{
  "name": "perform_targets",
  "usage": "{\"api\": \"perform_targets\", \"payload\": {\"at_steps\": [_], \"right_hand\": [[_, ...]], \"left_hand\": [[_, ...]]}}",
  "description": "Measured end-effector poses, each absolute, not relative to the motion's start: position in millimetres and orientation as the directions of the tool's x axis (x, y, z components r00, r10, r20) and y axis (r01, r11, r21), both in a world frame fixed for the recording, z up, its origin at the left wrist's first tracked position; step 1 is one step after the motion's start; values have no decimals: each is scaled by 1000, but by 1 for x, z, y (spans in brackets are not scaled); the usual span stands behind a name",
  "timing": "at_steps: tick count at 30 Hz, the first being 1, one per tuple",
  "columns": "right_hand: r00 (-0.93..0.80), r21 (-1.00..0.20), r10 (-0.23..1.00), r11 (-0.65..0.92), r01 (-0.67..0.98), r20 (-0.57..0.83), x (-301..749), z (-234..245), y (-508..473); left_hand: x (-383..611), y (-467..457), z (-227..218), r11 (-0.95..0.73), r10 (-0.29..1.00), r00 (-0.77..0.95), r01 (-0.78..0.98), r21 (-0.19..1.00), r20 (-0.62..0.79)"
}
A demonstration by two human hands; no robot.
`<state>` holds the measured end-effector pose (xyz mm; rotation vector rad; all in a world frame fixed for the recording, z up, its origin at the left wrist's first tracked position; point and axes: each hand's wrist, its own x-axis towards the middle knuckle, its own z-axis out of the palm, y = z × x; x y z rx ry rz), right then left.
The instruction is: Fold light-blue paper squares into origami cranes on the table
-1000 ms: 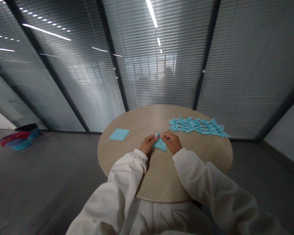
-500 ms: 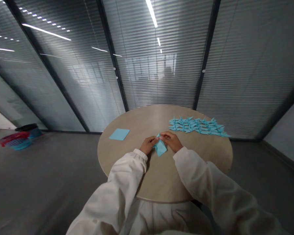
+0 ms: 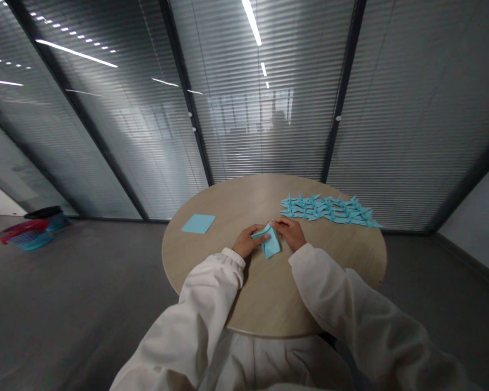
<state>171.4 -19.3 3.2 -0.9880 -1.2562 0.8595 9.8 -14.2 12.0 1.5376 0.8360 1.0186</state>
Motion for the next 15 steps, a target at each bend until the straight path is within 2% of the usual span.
{"api": "perform_targets", "payload": {"at_steps": [3, 6, 15], "right_hand": [[205, -940, 921, 340, -13, 331, 173, 1, -16], [212, -945, 925, 326, -16, 316, 173, 1, -16], [52, -935, 934, 354, -32, 352, 170, 6, -22]], "left_hand": [[9, -13, 11, -215, 927, 320, 19, 976, 198], [8, -10, 10, -192, 940, 291, 12, 981, 180], [6, -3, 1, -170, 943, 288, -13, 985, 166]]}}
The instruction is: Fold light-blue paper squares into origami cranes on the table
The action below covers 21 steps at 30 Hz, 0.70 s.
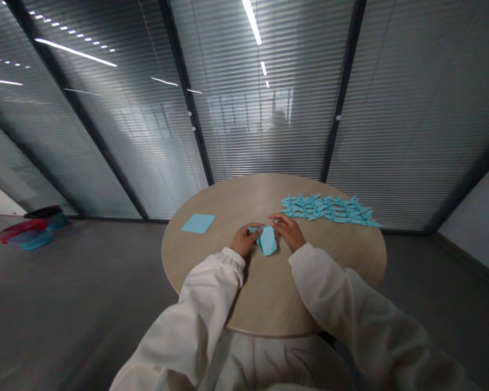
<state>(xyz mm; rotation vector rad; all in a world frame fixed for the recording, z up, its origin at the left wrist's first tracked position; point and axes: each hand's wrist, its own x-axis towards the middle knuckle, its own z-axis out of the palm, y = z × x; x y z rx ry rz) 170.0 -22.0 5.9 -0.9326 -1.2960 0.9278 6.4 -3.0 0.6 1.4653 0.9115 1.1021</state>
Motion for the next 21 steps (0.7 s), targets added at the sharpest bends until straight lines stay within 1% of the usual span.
{"api": "perform_targets", "payload": {"at_steps": [3, 6, 8, 12, 15, 21], "right_hand": [[-2, -939, 939, 344, -10, 344, 169, 7, -24], [-17, -943, 943, 334, -2, 334, 168, 7, -25], [-54, -945, 944, 326, -5, 326, 169, 6, -25], [-140, -941, 933, 339, 20, 333, 169, 3, -24], [-134, -927, 923, 370, 52, 361, 168, 1, -24], [-150, -901, 906, 414, 127, 395, 168, -4, -22]], "left_hand": [[5, 1, -4, -201, 951, 235, -26, 979, 202], [3, 4, -4, -229, 959, 166, -24, 973, 229], [3, 3, -1, -220, 966, 132, -28, 975, 222], [4, -1, 7, -156, 982, 96, -59, 986, 161], [5, -2, 8, -126, 985, 110, -79, 989, 134], [3, 1, 2, -112, 967, 222, -69, 991, 124]]}}
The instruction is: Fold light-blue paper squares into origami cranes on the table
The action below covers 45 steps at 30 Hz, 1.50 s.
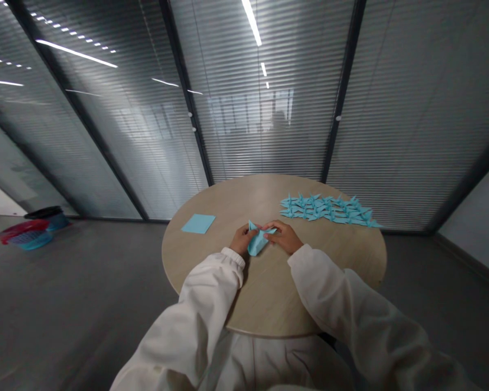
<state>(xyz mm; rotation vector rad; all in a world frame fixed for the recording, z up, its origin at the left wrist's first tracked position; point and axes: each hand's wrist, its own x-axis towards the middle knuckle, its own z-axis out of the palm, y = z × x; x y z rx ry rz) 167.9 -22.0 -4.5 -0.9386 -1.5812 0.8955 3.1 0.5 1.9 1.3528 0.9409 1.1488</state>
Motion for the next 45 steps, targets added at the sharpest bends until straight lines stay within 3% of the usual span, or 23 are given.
{"api": "perform_targets", "payload": {"at_steps": [9, 12, 16, 26, 31, 38, 45], "right_hand": [[32, -889, 906, 407, 211, 422, 173, -9, -14], [71, -886, 894, 424, 185, 443, 174, -9, -14], [57, -887, 891, 440, 139, 451, 173, -12, -12], [49, -848, 865, 477, 230, 500, 174, -14, -11], [5, -862, 891, 438, 254, 454, 170, -9, -17], [-50, -806, 846, 523, 278, 531, 167, -10, -17], [-24, -843, 872, 479, 244, 488, 168, -11, -17]], "left_hand": [[9, -7, 5, 99, 973, 228, -274, 957, -35], [8, -10, 8, 220, 939, 320, -278, 935, -125], [5, -8, 8, 253, 935, 319, -299, 920, -153], [7, -5, -2, 92, 950, 313, -262, 961, -6], [3, 6, -9, -35, 958, 279, -141, 989, 73], [-3, 10, -9, -153, 961, 242, 67, 986, 133], [-1, 6, -5, -232, 959, 193, 101, 968, 209]]}}
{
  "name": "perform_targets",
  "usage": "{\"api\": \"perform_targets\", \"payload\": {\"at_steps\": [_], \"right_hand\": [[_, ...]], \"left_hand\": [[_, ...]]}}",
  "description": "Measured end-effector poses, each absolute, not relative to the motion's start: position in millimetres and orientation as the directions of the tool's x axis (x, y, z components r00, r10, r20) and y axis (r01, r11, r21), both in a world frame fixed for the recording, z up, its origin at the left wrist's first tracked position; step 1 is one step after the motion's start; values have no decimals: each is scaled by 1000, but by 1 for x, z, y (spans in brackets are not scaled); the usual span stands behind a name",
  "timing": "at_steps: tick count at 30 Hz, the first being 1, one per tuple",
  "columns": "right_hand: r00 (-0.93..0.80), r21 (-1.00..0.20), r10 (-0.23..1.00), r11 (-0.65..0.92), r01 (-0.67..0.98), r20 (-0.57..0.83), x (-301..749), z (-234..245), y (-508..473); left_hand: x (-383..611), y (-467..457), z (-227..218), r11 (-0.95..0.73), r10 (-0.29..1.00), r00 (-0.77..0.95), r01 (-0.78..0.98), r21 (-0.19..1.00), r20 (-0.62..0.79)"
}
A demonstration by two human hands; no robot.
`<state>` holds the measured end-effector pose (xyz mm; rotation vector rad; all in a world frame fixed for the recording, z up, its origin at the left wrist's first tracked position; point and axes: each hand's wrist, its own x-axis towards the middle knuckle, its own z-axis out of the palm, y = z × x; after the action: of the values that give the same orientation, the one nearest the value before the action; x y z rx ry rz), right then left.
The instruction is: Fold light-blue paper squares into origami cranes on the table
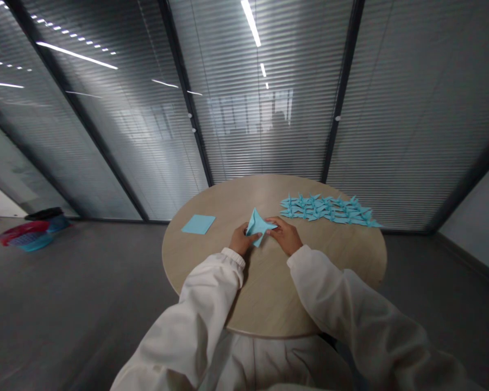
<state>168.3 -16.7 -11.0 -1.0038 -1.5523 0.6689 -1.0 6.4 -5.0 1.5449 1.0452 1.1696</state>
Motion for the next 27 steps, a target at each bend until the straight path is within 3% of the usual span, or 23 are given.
{"api": "perform_targets", "payload": {"at_steps": [7, 14, 23, 27], "right_hand": [[49, -898, 912, 389, 207, 407, 169, -13, -15], [10, -924, 933, 354, 148, 359, 168, -10, -18], [57, -955, 958, 274, 110, 281, 171, -12, -14], [55, -969, 968, 244, 21, 245, 170, -11, -14]], "left_hand": [[0, 5, -3, -313, 936, 218, 153, 937, 278], [5, -4, 3, -247, 926, 307, 45, 968, 222], [4, 4, 0, -182, 953, 243, -26, 983, 183], [2, 7, -2, -200, 957, 207, -39, 979, 204]]}}
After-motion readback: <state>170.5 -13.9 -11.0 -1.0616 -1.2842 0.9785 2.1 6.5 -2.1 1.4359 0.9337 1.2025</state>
